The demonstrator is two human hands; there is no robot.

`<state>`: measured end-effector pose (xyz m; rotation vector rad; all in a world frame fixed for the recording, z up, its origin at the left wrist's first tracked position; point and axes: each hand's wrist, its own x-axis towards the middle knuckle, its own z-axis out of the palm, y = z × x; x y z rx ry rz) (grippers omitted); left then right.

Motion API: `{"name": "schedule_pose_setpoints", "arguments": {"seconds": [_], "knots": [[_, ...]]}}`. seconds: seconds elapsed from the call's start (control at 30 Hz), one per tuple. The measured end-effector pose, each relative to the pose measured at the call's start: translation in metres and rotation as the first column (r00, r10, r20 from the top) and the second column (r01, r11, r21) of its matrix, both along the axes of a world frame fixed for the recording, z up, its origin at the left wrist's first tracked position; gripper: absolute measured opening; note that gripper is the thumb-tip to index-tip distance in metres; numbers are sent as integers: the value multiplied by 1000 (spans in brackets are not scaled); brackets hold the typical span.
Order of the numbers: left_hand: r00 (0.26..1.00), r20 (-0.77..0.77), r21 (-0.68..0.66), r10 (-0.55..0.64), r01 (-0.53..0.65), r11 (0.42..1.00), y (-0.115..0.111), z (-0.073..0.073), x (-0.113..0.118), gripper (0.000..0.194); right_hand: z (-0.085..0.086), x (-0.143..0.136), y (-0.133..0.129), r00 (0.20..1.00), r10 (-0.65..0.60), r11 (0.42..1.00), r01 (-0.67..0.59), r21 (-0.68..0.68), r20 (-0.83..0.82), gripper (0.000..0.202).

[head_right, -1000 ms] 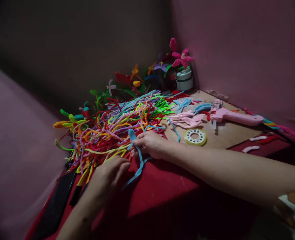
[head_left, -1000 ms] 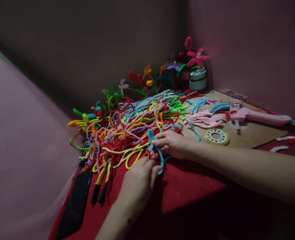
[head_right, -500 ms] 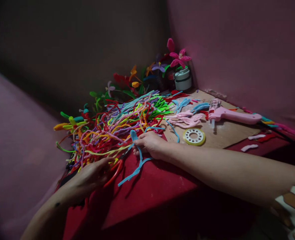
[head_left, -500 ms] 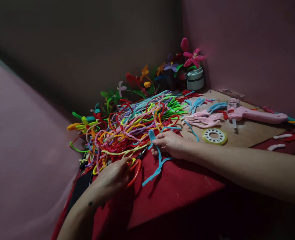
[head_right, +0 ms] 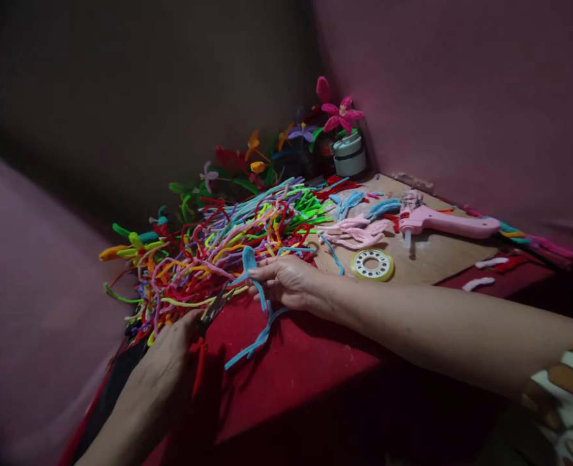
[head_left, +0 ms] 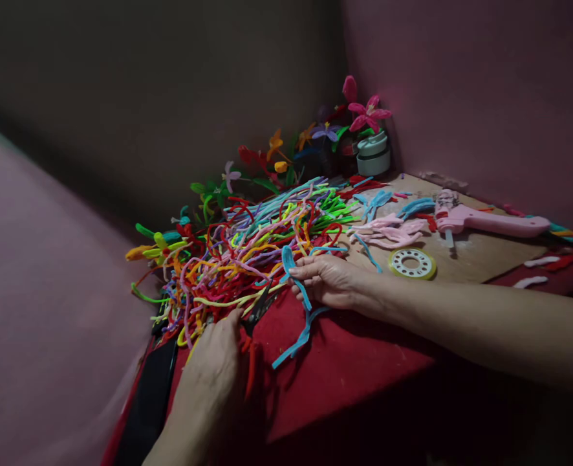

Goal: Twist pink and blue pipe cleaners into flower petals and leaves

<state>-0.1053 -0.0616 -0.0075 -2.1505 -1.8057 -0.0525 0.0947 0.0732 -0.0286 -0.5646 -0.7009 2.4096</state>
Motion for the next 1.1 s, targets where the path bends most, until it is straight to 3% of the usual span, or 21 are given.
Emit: {"name": "schedule_pose_setpoints", "arguments": {"seconds": [0.13, 0.57, 0.9, 1.1], "knots": [[986, -164, 39, -13, 20, 999, 9, -2, 10, 43, 0, 0, 0, 1000, 6, 999, -7, -52, -15, 10], [985, -146, 45, -87, 95, 994, 25, -5, 28, 40, 2, -2, -6, 993, 31, 998, -24, -61, 118, 16], [948, -315, -16, 55, -63, 998, 31, 6, 47, 38, -3, -4, -5, 994, 61, 996, -55, -74, 94, 13], [911, -406, -26, 68, -86, 996, 36, 4, 50, 39, -6, -5, -4, 994, 78, 995, -73, -67, 81, 12]]}}
